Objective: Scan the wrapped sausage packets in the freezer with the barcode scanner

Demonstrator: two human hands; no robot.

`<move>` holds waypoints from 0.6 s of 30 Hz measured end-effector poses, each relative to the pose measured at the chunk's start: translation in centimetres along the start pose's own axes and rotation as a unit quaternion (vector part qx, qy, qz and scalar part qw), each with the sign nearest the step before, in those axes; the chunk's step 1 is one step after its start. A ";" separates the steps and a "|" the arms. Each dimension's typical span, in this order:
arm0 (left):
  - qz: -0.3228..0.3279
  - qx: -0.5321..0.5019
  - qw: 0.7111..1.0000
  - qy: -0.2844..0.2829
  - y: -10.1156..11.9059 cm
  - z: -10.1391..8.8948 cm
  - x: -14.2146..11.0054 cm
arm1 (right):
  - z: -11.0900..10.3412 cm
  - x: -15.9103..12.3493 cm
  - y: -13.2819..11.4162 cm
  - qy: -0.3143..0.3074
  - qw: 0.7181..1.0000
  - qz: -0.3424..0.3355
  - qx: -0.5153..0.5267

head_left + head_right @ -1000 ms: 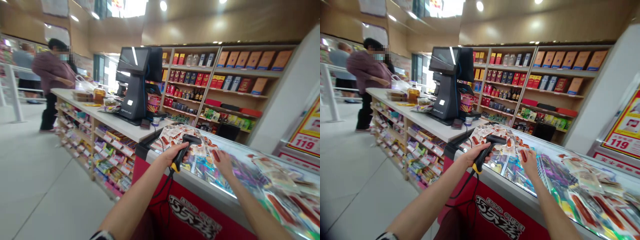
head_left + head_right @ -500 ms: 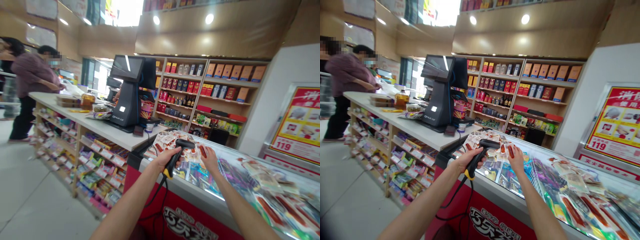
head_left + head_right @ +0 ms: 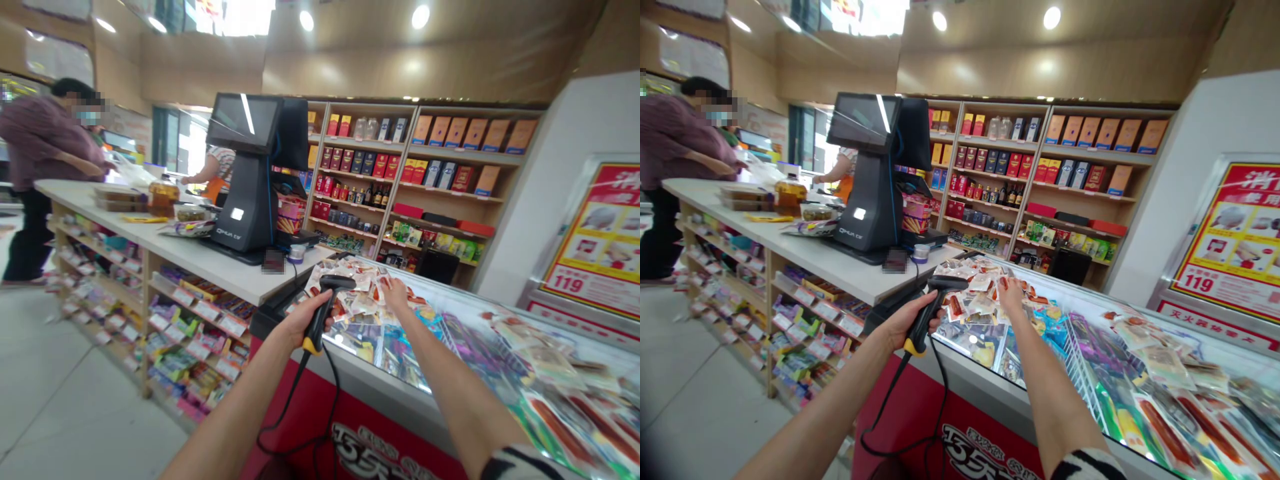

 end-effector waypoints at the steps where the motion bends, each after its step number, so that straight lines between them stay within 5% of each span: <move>1: 0.000 0.003 1.000 0.002 -0.1 0.0 0.2 | 0.5 0.2 -0.2 -0.008 1.000 -0.003 0.004; 4: -0.004 0.003 1.000 -0.017 -0.4 0.6 0.8 | 0.6 -0.6 0.8 -0.010 1.000 0.002 0.006; 7: -0.022 0.002 0.999 -0.048 -1.3 2.1 1.8 | -2.0 -2.8 4.3 0.011 0.999 0.033 -0.021; 13: -0.083 0.015 0.990 -0.112 -5.1 7.1 4.7 | -13.2 -9.4 12.9 0.008 0.976 0.112 -0.186; 18: -0.134 0.033 0.979 -0.151 -8.6 11.2 6.3 | -21.6 -14.3 17.0 -0.075 0.917 0.194 -0.340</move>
Point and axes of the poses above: each hand's wrist, its own x-axis towards the middle knuckle, its own z-axis out of the palm, y = z × x, the point moved 2 cm from there along x, towards the middle knuckle, and after that the axes turned 3 degrees about -z, right-handed, at the moved point
